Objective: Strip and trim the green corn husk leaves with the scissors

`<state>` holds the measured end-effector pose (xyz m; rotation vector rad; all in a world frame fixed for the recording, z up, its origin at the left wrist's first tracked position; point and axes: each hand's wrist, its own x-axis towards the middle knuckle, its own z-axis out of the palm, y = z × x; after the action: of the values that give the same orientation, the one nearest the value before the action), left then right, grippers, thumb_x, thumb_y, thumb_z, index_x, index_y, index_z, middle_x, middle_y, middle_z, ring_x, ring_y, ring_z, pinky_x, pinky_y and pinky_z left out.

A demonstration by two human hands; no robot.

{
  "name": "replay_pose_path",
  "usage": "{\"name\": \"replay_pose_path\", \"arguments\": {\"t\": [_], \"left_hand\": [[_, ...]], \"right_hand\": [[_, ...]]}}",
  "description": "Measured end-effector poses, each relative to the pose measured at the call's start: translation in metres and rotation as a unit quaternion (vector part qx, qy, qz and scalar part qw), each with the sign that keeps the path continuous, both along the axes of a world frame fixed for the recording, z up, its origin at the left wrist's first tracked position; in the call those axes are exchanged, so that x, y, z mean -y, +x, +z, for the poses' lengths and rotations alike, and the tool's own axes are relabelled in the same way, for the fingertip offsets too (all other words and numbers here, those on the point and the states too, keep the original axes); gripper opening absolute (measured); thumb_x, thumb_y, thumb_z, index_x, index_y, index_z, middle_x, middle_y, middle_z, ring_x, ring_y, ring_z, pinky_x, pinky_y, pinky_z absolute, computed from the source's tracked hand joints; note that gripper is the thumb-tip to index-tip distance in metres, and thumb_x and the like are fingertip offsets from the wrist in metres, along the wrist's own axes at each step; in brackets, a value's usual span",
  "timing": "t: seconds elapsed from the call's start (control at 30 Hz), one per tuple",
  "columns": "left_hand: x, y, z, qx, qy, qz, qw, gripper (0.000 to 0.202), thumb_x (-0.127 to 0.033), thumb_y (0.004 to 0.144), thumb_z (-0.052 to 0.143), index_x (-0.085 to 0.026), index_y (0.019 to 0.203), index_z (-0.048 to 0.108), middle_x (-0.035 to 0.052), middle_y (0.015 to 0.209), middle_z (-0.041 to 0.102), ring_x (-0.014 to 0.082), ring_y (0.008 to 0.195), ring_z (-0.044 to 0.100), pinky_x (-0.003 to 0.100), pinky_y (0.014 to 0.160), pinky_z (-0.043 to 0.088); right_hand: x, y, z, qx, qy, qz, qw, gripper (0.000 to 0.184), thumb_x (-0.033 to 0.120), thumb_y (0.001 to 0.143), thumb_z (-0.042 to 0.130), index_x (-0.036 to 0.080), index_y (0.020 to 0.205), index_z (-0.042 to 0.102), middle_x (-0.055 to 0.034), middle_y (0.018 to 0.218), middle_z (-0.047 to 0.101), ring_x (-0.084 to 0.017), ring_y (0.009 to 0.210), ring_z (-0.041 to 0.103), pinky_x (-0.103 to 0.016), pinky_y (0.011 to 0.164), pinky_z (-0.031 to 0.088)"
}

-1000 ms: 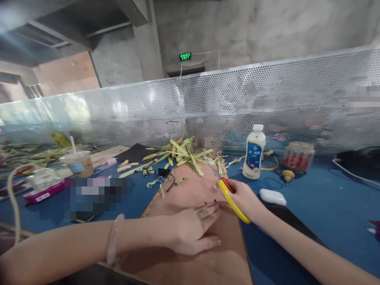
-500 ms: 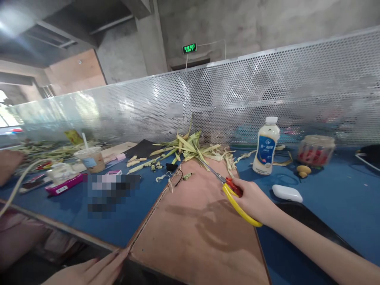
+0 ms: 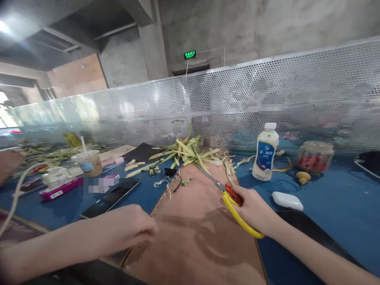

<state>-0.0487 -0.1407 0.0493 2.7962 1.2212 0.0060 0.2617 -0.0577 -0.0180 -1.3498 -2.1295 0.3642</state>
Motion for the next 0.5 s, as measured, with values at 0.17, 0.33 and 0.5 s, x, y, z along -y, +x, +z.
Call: {"name": "replay_pose_path", "arguments": {"t": [0.17, 0.33, 0.5], "left_hand": [[-0.025, -0.007, 0.000, -0.066, 0.087, 0.030, 0.994, 0.037, -0.042, 0.086, 0.046, -0.019, 0.064, 0.065, 0.0013, 0.054, 0.063, 0.0136, 0.053, 0.058, 0.023, 0.051, 0.037], [-0.079, -0.029, -0.021, -0.027, 0.214, 0.063, 0.974, 0.038, -0.019, 0.083, 0.045, -0.018, 0.120, 0.053, 0.0099, 0.111, 0.063, 0.0216, 0.098, 0.059, 0.033, 0.083, 0.044], [-0.132, -0.041, -0.050, -0.020, 0.187, 0.157, 0.970, 0.035, -0.018, 0.080, 0.048, -0.017, 0.114, 0.057, 0.0108, 0.105, 0.065, 0.0232, 0.097, 0.060, 0.032, 0.081, 0.045]], "right_hand": [[0.003, -0.003, 0.002, -0.010, 0.018, 0.008, 1.000, 0.029, 0.043, 0.076, 0.051, 0.017, 0.071, 0.062, 0.0032, 0.057, 0.056, -0.013, 0.053, 0.048, -0.021, 0.047, 0.036], [0.004, -0.005, 0.004, -0.023, 0.000, 0.018, 1.000, 0.026, 0.043, 0.073, 0.053, 0.018, 0.068, 0.061, 0.0030, 0.054, 0.056, -0.014, 0.053, 0.049, -0.021, 0.048, 0.038], [0.005, -0.006, 0.004, -0.028, -0.006, 0.009, 1.000, 0.024, 0.040, 0.073, 0.054, 0.018, 0.071, 0.062, 0.0024, 0.058, 0.059, -0.014, 0.055, 0.050, -0.021, 0.049, 0.039]]}}
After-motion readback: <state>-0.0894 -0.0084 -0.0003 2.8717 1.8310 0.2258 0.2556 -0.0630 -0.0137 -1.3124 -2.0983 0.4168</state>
